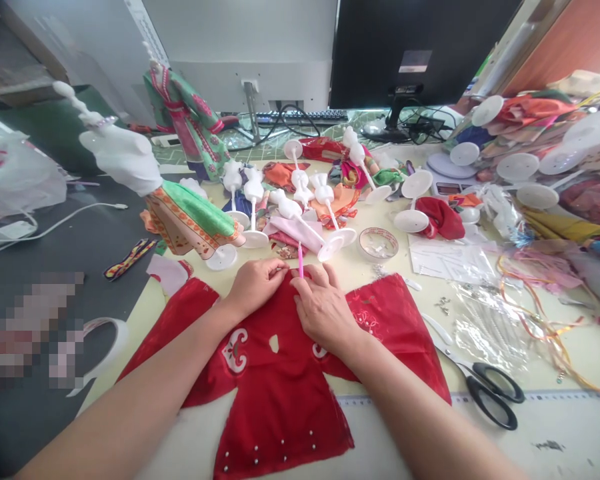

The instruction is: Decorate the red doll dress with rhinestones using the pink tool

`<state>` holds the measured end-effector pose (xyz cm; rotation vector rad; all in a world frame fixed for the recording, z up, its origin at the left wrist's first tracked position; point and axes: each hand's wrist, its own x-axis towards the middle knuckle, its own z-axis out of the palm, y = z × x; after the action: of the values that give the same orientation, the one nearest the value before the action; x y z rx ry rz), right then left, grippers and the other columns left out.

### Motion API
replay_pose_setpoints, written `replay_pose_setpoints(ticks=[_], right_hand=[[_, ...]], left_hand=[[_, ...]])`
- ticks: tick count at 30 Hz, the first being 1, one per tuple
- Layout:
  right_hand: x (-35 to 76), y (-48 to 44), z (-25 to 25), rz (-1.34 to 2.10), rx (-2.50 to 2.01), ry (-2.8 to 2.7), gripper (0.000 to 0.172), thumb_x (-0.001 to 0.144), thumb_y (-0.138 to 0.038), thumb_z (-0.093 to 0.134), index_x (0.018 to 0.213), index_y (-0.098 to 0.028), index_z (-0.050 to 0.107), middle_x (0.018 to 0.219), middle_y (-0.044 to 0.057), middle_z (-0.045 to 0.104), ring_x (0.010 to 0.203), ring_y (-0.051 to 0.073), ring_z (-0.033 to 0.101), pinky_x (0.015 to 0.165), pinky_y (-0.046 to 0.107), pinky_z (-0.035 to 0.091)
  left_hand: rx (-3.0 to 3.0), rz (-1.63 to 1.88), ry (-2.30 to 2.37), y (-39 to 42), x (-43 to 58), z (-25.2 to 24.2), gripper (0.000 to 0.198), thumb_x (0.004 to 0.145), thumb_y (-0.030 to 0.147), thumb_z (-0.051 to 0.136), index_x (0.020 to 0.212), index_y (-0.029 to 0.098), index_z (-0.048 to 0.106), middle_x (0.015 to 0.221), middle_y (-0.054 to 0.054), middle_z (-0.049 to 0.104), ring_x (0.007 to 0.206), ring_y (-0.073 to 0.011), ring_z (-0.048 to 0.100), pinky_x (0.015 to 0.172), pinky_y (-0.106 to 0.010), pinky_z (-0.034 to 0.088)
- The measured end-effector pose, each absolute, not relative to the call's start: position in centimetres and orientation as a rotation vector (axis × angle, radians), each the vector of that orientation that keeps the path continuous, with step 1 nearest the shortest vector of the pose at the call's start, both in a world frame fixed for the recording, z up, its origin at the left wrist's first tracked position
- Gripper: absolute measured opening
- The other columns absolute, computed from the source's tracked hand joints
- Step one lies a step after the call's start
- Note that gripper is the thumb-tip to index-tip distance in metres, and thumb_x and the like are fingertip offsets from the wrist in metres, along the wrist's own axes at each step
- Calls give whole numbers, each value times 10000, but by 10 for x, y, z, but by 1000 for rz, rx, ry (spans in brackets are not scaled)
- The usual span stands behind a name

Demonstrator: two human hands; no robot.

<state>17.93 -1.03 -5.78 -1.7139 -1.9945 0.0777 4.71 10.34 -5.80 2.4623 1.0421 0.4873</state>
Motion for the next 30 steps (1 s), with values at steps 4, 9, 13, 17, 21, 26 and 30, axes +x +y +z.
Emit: replay_pose_setpoints(ticks=[4, 9, 13, 17, 21, 26, 30], right_hand=[[178, -10, -58, 38, -1719, -2000, 352, 818, -108, 427, 1154, -184, 496, 949, 92, 661, 1195, 259, 448, 1075, 555, 245], [183, -13, -59, -52, -1654, -1939, 338, 808, -76, 416, 1107, -204, 507, 1081, 66, 655, 1147, 245, 483, 1058, 523, 289], [191, -15, -60, -137, -1592, -1843, 373, 794, -51, 421, 1121, -209, 508, 1140, 58, 636, 1108, 231, 504, 1058, 511, 294], [194, -17, -58, -178, -1530, -1767, 375, 814, -44, 414, 1134, -210, 520, 1084, 54, 651, 1040, 209, 541, 1043, 493, 331], [192, -20, -53, -186, -1470, -1754, 385, 851, -71, 421, 1179, -238, 531, 1031, 45, 656, 964, 195, 573, 1013, 481, 382], [192, -22, -49, -174, -1434, -1762, 401, 872, -96, 427, 1232, -252, 510, 919, 36, 660, 904, 190, 588, 978, 480, 416], [192, -23, -49, -162, -1432, -1755, 376, 880, -119, 423, 1220, -249, 518, 877, 37, 659, 871, 189, 599, 966, 479, 425]], left_hand=[[2469, 455, 1033, 102, 47, -55, 206, 838, 241, 499, 844, 226, 704, 818, -38, 720, 738, -194, 643, 634, -265, 408], [2393, 478, 1027, 100, 47, -55, 218, 838, 252, 491, 821, 218, 706, 792, -50, 709, 734, -198, 630, 659, -277, 406], [2233, 548, 994, 102, 46, -57, 189, 806, 242, 526, 792, 209, 712, 783, -48, 698, 744, -202, 615, 679, -284, 400], [1950, 621, 976, 107, 44, -57, 190, 785, 303, 564, 807, 177, 704, 595, -5, 605, 590, -146, 536, 589, -249, 374], [1603, 636, 895, 107, 42, -49, 261, 788, 363, 568, 867, 135, 668, 576, 26, 531, 482, -73, 428, 487, -201, 327], [1272, 569, 807, 104, 42, -42, 303, 742, 389, 626, 867, 112, 633, 464, 102, 285, 379, -29, 195, 382, -183, 145], [1121, 555, 771, 105, 42, -43, 301, 691, 373, 693, 836, 116, 633, 452, 107, 280, 376, -19, 182, 380, -179, 104]])
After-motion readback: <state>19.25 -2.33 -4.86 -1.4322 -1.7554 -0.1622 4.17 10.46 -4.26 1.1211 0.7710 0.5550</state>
